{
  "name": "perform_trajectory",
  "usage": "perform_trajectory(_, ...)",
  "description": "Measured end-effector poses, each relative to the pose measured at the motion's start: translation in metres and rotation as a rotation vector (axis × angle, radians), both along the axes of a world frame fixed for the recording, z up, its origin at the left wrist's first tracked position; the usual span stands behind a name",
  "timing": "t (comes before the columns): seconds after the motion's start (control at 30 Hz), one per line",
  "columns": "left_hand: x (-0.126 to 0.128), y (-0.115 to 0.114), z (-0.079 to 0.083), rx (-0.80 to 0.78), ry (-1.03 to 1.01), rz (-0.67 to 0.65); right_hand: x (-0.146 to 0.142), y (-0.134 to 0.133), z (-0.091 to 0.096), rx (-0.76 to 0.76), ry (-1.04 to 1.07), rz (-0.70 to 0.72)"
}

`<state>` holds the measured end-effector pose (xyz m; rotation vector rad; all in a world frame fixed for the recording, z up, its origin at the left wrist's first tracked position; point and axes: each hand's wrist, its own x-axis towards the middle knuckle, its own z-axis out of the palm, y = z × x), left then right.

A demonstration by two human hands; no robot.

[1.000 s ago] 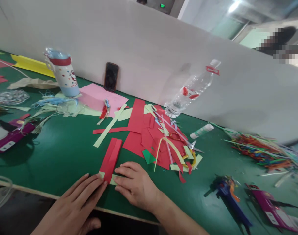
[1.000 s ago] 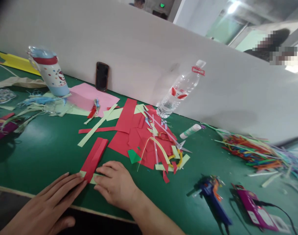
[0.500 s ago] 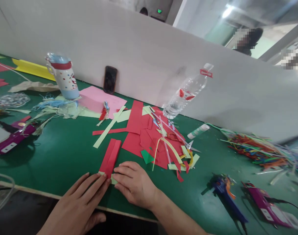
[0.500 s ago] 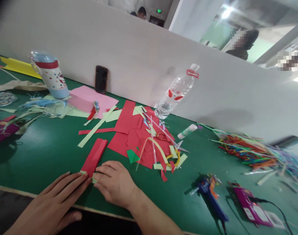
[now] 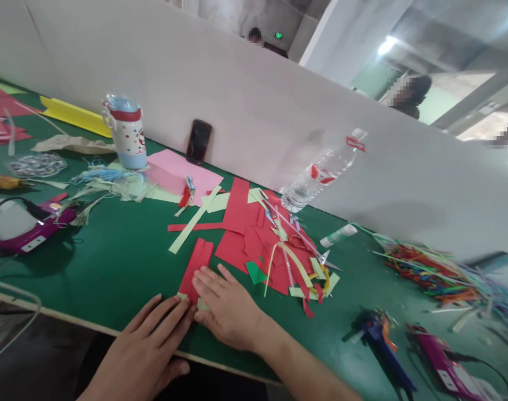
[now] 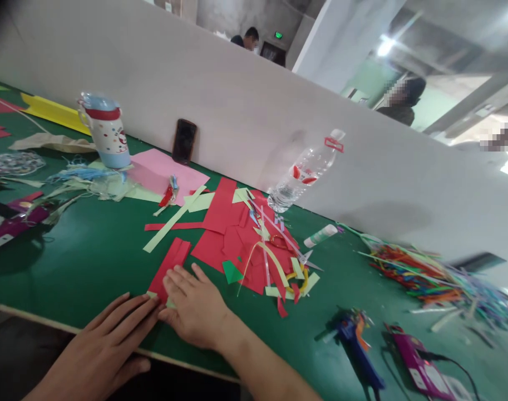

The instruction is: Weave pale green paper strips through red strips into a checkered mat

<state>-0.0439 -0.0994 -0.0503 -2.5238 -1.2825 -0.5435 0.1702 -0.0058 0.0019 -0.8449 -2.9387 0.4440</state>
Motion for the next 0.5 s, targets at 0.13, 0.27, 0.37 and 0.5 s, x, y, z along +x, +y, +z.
perform_trajectory(0.13,0.001,0.0,-0.001,-0.011,-0.022,0.016,0.002,0.023,-0.005,0.066,-0.045,-0.066)
perform_trajectory(0.27,0.001,0.0,-0.002,-0.023,-0.031,0.019,0.001,0.037,-0.007,0.082,0.031,-0.111)
perform_trajectory(0.37,0.0,0.0,-0.002,-0.024,-0.023,0.017,0.002,0.049,-0.004,0.1,0.161,-0.171)
perform_trajectory(0.5,0.0,-0.001,-0.003,-0.026,-0.007,0.027,-0.002,0.067,0.001,0.138,0.239,-0.293)
